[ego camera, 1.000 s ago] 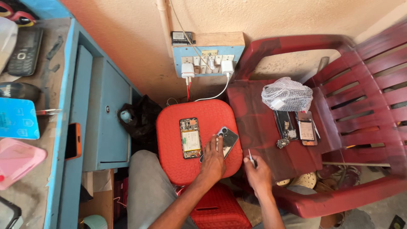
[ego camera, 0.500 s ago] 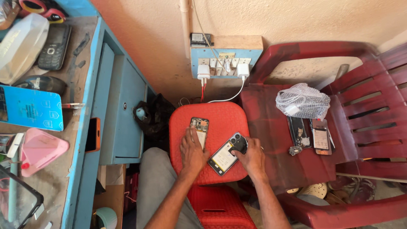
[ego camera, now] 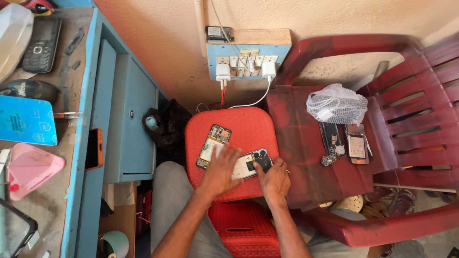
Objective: The person disassembles a smartphone by removing screws and separating the back cover. They then use a plastic tool to pry open the device and disconnect internal components. The person continues to manipulate the internal parts and reassemble the device.
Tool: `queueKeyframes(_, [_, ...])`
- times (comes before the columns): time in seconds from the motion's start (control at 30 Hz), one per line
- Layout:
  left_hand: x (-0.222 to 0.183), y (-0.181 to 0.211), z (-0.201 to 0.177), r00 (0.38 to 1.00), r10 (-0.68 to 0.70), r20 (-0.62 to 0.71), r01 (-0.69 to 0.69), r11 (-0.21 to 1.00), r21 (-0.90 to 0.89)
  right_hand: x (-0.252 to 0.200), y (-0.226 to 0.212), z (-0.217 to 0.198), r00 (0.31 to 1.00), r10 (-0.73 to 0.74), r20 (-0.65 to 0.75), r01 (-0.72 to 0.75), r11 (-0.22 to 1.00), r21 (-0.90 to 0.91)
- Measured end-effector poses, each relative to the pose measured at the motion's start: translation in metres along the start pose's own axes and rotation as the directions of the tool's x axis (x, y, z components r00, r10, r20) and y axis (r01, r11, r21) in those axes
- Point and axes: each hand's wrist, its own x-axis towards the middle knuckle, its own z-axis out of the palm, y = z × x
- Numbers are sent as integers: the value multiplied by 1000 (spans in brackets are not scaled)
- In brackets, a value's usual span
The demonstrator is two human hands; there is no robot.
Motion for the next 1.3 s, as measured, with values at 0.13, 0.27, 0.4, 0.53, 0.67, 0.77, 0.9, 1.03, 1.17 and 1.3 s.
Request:
queueKeyframes(0.13, [4,8,6,991,43,125,-44,999,4,9,48,10,997,70,18,-72,986,150])
queueKeyframes(0.27, [20,3,14,992,72,100,-73,997,-1,16,105,-5,966,259,21,-240,858,455])
queueKeyframes(0.4, [30,1,13,993,43,111,-47,998,30,12,131,-36,955,296,-8,-218,722,657])
queueKeyframes(0.53, [25,4,3,991,22,132,-25,1000,19,10,127,-58,954,292,-66,-219,831,511])
queueKeyframes(0.67, [7,14,1,998,64,-11,-64,998,-25,40,154,-87,932,361,-31,-246,695,676])
queueKeyframes(0.77, [-18,28,8,988,152,-35,-155,983,-96,91,203,-111,929,278,-245,-111,838,534])
queueKeyframes(0.9, [-36,51,23,980,147,134,-98,943,-319,173,247,-87,802,586,118,-587,733,344])
queueKeyframes(1.03, [-37,53,32,945,169,278,-49,918,-393,181,252,-34,618,746,249,-767,500,402])
queueKeyframes(1.17, [-30,37,41,966,202,160,-123,908,-401,169,245,-14,609,768,197,-760,494,423])
queueKeyframes(1.3, [-26,29,49,976,149,160,-63,892,-447,168,241,-6,651,741,165,-737,565,371])
